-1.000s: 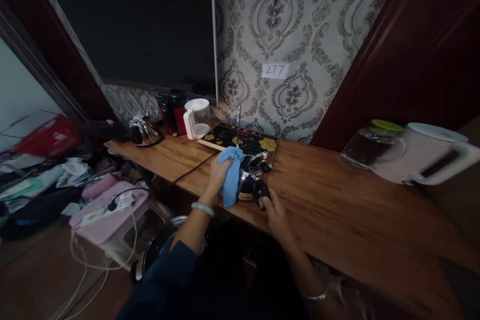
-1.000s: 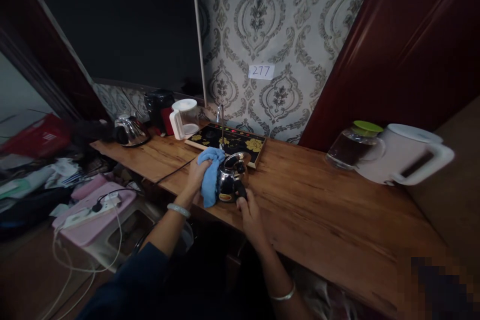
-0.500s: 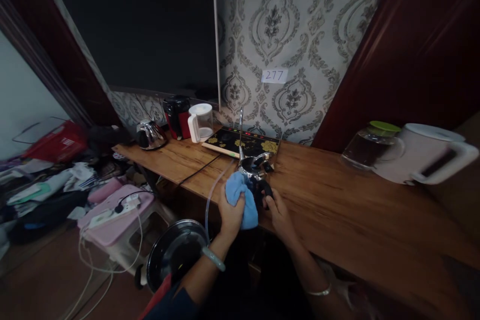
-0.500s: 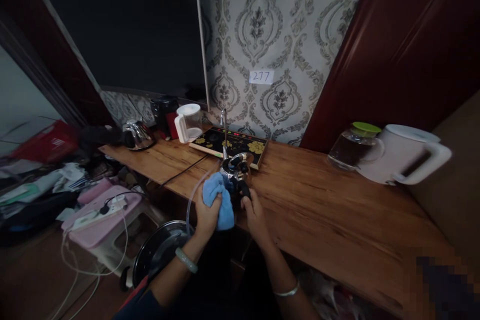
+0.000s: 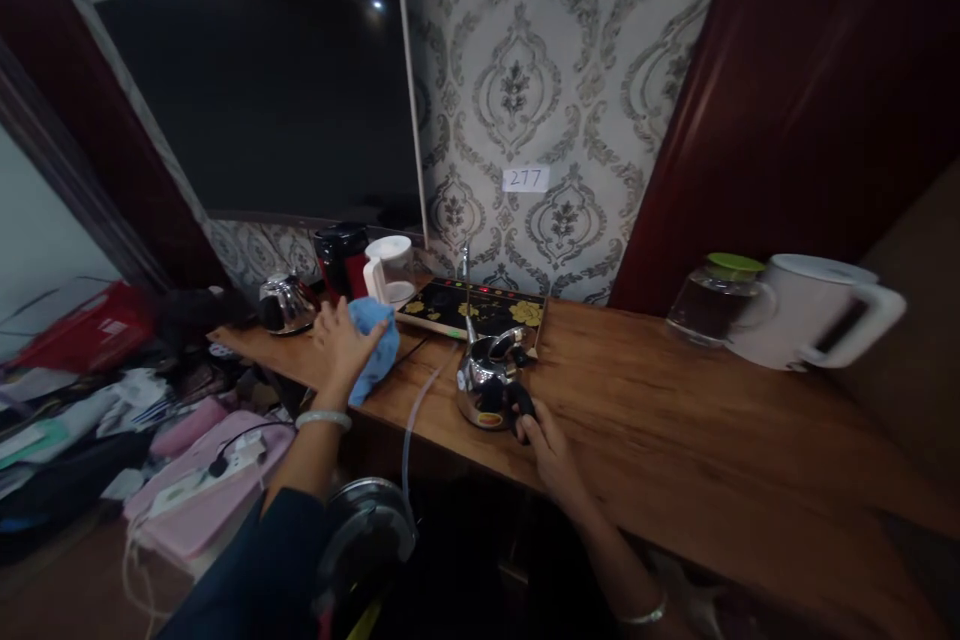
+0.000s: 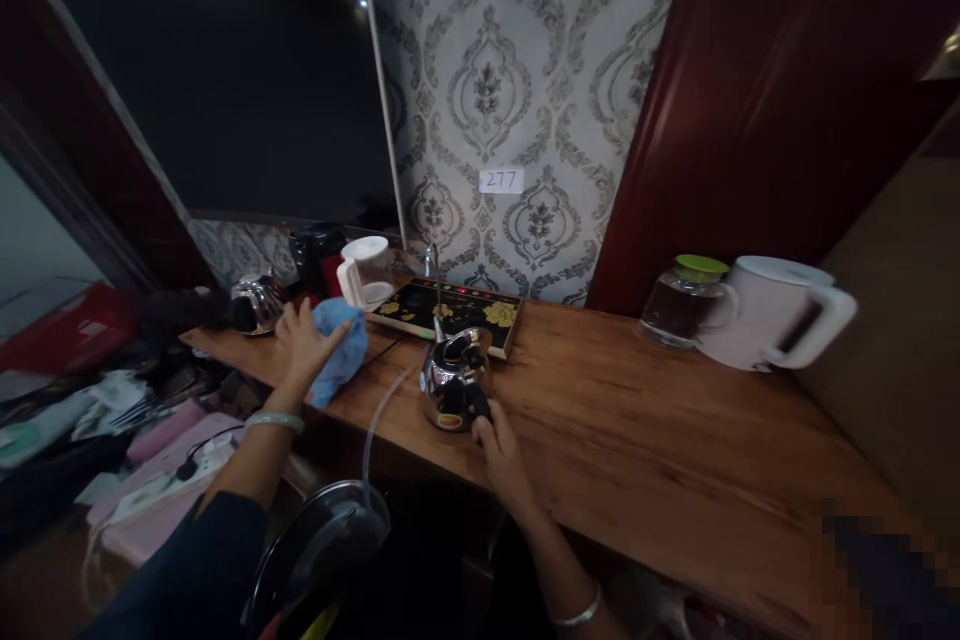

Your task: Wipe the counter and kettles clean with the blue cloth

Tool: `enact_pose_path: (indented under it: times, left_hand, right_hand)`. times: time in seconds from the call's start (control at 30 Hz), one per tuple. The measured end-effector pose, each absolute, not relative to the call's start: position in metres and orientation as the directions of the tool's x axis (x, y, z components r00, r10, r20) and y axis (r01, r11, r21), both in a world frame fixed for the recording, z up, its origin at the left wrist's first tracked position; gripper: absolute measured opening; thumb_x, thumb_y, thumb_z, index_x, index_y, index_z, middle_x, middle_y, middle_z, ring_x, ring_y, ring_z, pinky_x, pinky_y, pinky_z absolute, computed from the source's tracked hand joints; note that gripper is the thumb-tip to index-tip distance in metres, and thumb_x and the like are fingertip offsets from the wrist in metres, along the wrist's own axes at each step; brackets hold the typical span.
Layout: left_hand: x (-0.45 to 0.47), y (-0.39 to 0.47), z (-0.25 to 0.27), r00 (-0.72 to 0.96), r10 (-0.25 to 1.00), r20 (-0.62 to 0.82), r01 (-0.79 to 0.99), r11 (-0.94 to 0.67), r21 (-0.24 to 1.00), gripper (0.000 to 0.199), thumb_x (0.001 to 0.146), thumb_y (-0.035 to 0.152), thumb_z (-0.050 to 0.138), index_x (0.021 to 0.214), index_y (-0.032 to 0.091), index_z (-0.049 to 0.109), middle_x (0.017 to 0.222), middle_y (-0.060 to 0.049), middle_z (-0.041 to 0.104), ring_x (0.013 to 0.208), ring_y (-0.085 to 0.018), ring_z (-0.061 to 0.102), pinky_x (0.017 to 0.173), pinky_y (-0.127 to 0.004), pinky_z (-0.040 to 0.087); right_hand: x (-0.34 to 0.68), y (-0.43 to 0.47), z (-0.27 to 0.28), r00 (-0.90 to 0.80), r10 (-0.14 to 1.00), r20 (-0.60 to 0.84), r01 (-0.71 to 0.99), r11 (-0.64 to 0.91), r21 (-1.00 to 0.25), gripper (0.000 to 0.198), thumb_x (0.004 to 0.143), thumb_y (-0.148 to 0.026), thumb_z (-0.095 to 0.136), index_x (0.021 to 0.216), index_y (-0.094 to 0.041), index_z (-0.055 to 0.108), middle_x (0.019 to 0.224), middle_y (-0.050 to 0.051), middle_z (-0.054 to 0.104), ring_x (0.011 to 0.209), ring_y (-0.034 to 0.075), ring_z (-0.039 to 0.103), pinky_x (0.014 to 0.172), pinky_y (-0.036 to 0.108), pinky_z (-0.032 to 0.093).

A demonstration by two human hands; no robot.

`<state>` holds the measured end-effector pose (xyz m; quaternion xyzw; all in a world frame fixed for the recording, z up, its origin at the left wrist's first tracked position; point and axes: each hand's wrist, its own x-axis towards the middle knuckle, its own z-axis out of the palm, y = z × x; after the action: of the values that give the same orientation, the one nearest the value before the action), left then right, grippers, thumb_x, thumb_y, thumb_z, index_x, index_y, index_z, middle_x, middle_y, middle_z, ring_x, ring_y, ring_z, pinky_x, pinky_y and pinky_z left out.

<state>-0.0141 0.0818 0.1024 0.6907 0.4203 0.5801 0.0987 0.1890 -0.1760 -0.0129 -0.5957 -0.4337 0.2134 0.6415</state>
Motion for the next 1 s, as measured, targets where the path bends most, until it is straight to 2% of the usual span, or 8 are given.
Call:
enact_pose_path:
  times: [0.07, 0.13, 0.2, 0.3, 0.43, 0.53, 0.77, 1.0]
  left_hand:
    - [-0.004, 0.072, 0.096, 0.016, 0.651, 0.759, 0.487, -0.668, 0.562, 0.065, 0.073, 0.059, 0.073, 0.118, 0.015, 0.058, 0.141, -0.019, 0.051, 0.141, -0.048, 0.032, 0.111, -0.068, 0.025]
    - [0.011, 0.044, 0.091, 0.124, 0.596, 0.793, 0.420, -0.756, 0.502, 0.061, 0.081, 0.062, 0.064, 0.122, 0.018, 0.058, 0.137, -0.015, 0.055, 0.134, -0.039, 0.044, 0.112, -0.061, 0.032]
    - [0.031, 0.005, 0.090, 0.275, 0.483, 0.832, 0.270, -0.869, 0.415, 0.048, 0.089, 0.055, 0.058, 0.124, 0.022, 0.059, 0.134, -0.011, 0.059, 0.127, -0.029, 0.053, 0.109, -0.050, 0.040]
    - [0.062, -0.044, 0.094, 0.325, 0.379, 0.866, 0.167, -0.925, 0.342, 0.036, 0.088, 0.047, 0.065, 0.115, 0.023, 0.064, 0.117, -0.008, 0.064, 0.113, -0.025, 0.057, 0.100, -0.044, 0.046]
    - [0.092, -0.060, 0.099, 0.319, 0.438, 0.841, 0.177, -0.899, 0.401, 0.013, 0.089, 0.033, 0.064, 0.093, 0.022, 0.068, 0.093, -0.004, 0.067, 0.093, -0.022, 0.059, 0.086, -0.037, 0.047]
    - [0.101, -0.047, 0.095, 0.274, 0.497, 0.824, 0.208, -0.867, 0.454, 0.013, 0.091, 0.030, 0.061, 0.083, 0.022, 0.068, 0.085, -0.002, 0.067, 0.088, -0.021, 0.059, 0.084, -0.036, 0.046]
    - [0.105, -0.016, 0.082, 0.260, 0.565, 0.783, 0.333, -0.814, 0.476, 0.014, 0.088, 0.029, 0.063, 0.084, 0.021, 0.075, 0.096, -0.006, 0.072, 0.097, -0.025, 0.061, 0.090, -0.040, 0.047]
    - [0.106, -0.007, 0.064, 0.322, 0.661, 0.678, 0.500, -0.727, 0.470, 0.018, 0.086, 0.025, 0.061, 0.091, 0.022, 0.078, 0.109, -0.009, 0.071, 0.106, -0.028, 0.060, 0.095, -0.045, 0.047]
  right_hand:
    - [0.189, -0.175, -0.012, 0.533, 0.793, 0.294, 0.228, 0.201, -0.953, 0.038, 0.093, -0.057, 0.045, 0.101, -0.022, 0.060, 0.073, -0.002, 0.053, 0.072, 0.018, 0.053, 0.072, 0.031, 0.043]
    - [0.190, -0.174, -0.012, 0.527, 0.798, 0.293, 0.216, 0.208, -0.954, 0.040, 0.092, -0.058, 0.046, 0.101, -0.022, 0.060, 0.072, -0.002, 0.052, 0.071, 0.018, 0.053, 0.071, 0.031, 0.043]
    - [0.191, -0.174, -0.011, 0.516, 0.802, 0.300, 0.215, 0.217, -0.952, 0.042, 0.092, -0.060, 0.045, 0.101, -0.022, 0.059, 0.072, -0.002, 0.052, 0.071, 0.018, 0.052, 0.070, 0.030, 0.043]
    - [0.192, -0.175, -0.009, 0.506, 0.801, 0.319, 0.224, 0.235, -0.946, 0.043, 0.093, -0.061, 0.044, 0.101, -0.022, 0.059, 0.073, -0.002, 0.051, 0.071, 0.017, 0.051, 0.069, 0.029, 0.042]
    - [0.192, -0.175, -0.009, 0.497, 0.804, 0.327, 0.224, 0.245, -0.943, 0.042, 0.094, -0.060, 0.043, 0.100, -0.021, 0.058, 0.073, -0.002, 0.049, 0.070, 0.017, 0.050, 0.069, 0.029, 0.041]
    - [0.192, -0.175, -0.010, 0.490, 0.804, 0.338, 0.225, 0.259, -0.939, 0.039, 0.095, -0.057, 0.043, 0.101, -0.021, 0.058, 0.073, -0.002, 0.050, 0.070, 0.016, 0.050, 0.070, 0.029, 0.041]
    - [0.192, -0.176, -0.013, 0.489, 0.802, 0.343, 0.220, 0.267, -0.938, 0.032, 0.097, -0.049, 0.044, 0.103, -0.022, 0.058, 0.074, -0.003, 0.050, 0.071, 0.016, 0.050, 0.069, 0.028, 0.040]
    - [0.192, -0.176, -0.011, 0.493, 0.804, 0.333, 0.203, 0.266, -0.942, 0.033, 0.096, -0.051, 0.045, 0.103, -0.022, 0.059, 0.072, -0.003, 0.051, 0.070, 0.016, 0.050, 0.068, 0.029, 0.041]
